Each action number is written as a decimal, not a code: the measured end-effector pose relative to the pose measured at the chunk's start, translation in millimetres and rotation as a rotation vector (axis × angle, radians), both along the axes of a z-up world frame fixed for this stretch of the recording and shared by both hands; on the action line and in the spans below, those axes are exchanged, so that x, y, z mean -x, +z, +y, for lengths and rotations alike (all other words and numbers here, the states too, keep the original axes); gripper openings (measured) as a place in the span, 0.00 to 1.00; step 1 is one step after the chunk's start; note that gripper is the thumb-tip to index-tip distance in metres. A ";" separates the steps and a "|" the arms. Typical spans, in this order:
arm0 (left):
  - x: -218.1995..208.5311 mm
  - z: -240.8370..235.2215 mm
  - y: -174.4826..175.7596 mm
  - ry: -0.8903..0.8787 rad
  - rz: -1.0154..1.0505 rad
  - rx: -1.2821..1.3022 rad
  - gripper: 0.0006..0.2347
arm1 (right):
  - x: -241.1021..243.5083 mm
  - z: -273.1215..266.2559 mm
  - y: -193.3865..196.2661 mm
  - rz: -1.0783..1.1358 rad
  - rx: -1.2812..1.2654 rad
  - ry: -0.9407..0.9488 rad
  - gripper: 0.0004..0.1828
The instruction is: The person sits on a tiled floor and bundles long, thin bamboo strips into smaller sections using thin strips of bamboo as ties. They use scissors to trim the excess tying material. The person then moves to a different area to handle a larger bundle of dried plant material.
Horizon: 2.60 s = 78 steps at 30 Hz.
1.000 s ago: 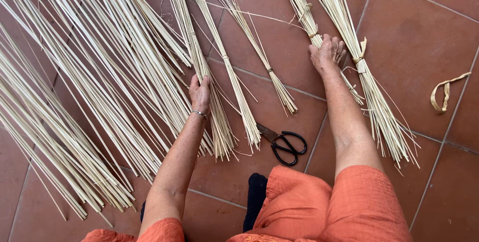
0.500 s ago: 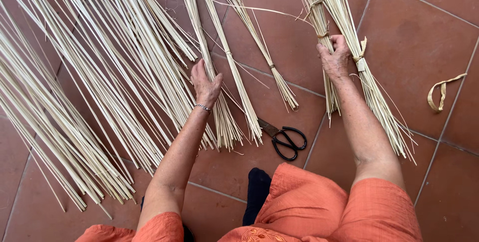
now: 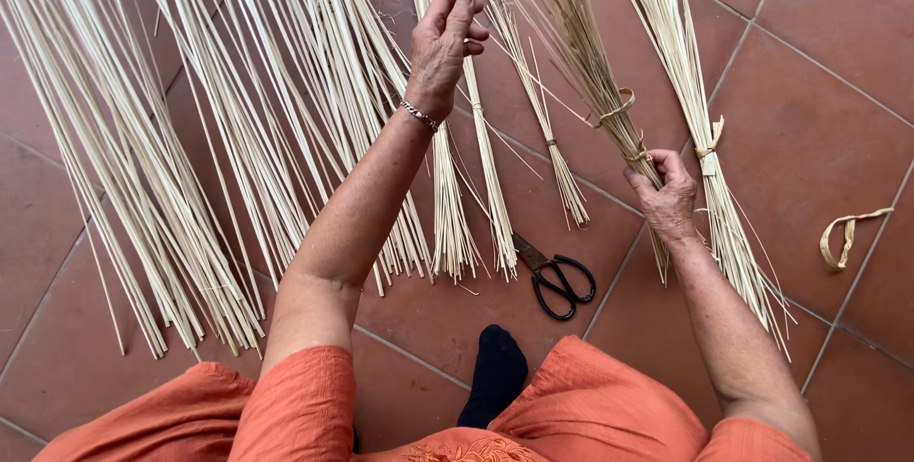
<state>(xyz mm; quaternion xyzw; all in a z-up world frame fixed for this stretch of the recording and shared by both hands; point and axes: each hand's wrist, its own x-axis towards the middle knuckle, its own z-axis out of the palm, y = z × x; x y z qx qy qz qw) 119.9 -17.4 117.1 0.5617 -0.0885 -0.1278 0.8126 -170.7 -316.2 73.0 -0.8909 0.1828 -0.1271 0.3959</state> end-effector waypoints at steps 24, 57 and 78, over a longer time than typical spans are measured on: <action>-7.8 53.5 12.1 0.042 -0.044 0.070 0.07 | 2.6 10.9 -1.5 0.039 0.006 0.049 0.15; -62.2 392.2 56.5 0.624 0.034 -0.054 0.09 | 10.8 -66.6 -16.4 -0.121 0.175 -0.121 0.15; -92.4 91.6 7.9 0.132 0.176 0.304 0.10 | 4.6 -1.9 7.6 -0.043 -0.005 0.123 0.13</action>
